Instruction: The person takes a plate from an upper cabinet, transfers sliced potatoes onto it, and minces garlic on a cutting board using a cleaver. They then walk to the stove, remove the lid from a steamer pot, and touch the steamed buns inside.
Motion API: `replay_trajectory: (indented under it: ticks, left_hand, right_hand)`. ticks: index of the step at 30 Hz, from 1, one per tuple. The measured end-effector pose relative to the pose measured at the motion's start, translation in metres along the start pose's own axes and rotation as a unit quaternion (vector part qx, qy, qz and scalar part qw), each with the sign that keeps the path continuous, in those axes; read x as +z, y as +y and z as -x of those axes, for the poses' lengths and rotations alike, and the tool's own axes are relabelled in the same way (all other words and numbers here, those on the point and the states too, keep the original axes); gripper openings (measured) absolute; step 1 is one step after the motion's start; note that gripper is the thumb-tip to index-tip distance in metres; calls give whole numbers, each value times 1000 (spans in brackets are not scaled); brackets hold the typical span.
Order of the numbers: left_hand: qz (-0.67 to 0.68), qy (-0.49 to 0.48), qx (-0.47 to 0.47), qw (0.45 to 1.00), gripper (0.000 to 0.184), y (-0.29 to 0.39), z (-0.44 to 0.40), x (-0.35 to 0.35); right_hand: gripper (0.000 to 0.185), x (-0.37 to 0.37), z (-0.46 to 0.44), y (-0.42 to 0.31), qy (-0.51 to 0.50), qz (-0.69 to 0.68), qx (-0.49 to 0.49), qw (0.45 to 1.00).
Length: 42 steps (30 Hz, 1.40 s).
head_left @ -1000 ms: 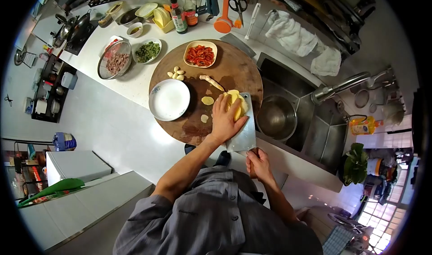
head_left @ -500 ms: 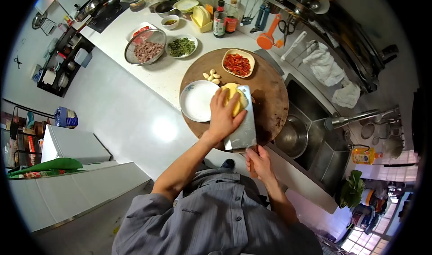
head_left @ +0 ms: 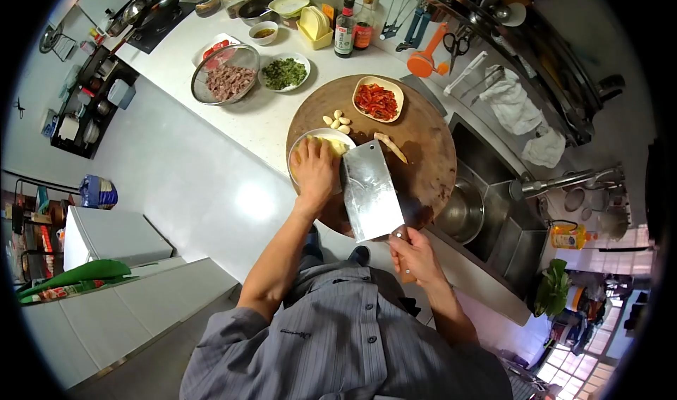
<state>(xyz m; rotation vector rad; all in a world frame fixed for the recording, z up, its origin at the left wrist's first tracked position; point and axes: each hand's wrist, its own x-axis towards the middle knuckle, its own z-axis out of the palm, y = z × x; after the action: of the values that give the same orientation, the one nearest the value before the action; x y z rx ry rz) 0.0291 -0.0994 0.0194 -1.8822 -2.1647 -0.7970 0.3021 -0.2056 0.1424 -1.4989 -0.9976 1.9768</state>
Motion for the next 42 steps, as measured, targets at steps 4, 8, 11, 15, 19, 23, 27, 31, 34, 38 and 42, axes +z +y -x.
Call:
replay_trajectory:
  ticks: [4, 8, 11, 15, 19, 23, 27, 31, 34, 38, 42]
  left_hand:
    - [-20, -10, -1, 1000, 58, 8, -3, -13]
    - [115, 21, 46, 992, 46, 15, -7, -27]
    - [231, -28, 116, 966, 36, 45, -2, -40]
    - [211, -150, 224, 940, 39, 88, 11, -26]
    - [94, -252, 194, 943, 40, 111, -1, -4]
    - [134, -236, 195, 942, 30, 102, 17, 13]
    - [272, -194, 154, 930, 29, 93, 34, -5]
    - [254, -146, 74, 953, 26, 98, 64, -15]
    - [250, -164, 60, 952, 28, 96, 79, -16]
    - [263, -83, 97, 956, 47, 104, 68, -5]
    - [227, -68, 79, 968, 57, 106, 53, 19]
  right_hand:
    - [12, -25, 25, 1, 56, 13, -40, 998]
    - [11, -66, 35, 35, 129, -17, -83, 988]
    - [12, -95, 40, 67, 162, -65, -75, 982]
    - [14, -116, 43, 105, 176, -108, -63, 976]
    - [17, -122, 35, 125, 160, -149, -66, 974]
    - [18, -117, 31, 133, 141, -164, -63, 974]
    - [18, -120, 21, 133, 108, -141, -56, 982]
    - [18, -125, 13, 133, 86, -107, -56, 989]
    - [19, -117, -1, 133, 76, -105, -51, 990]
    - [17, -105, -14, 135, 40, -95, -51, 993]
    - [18, -101, -18, 133, 19, -84, -47, 995]
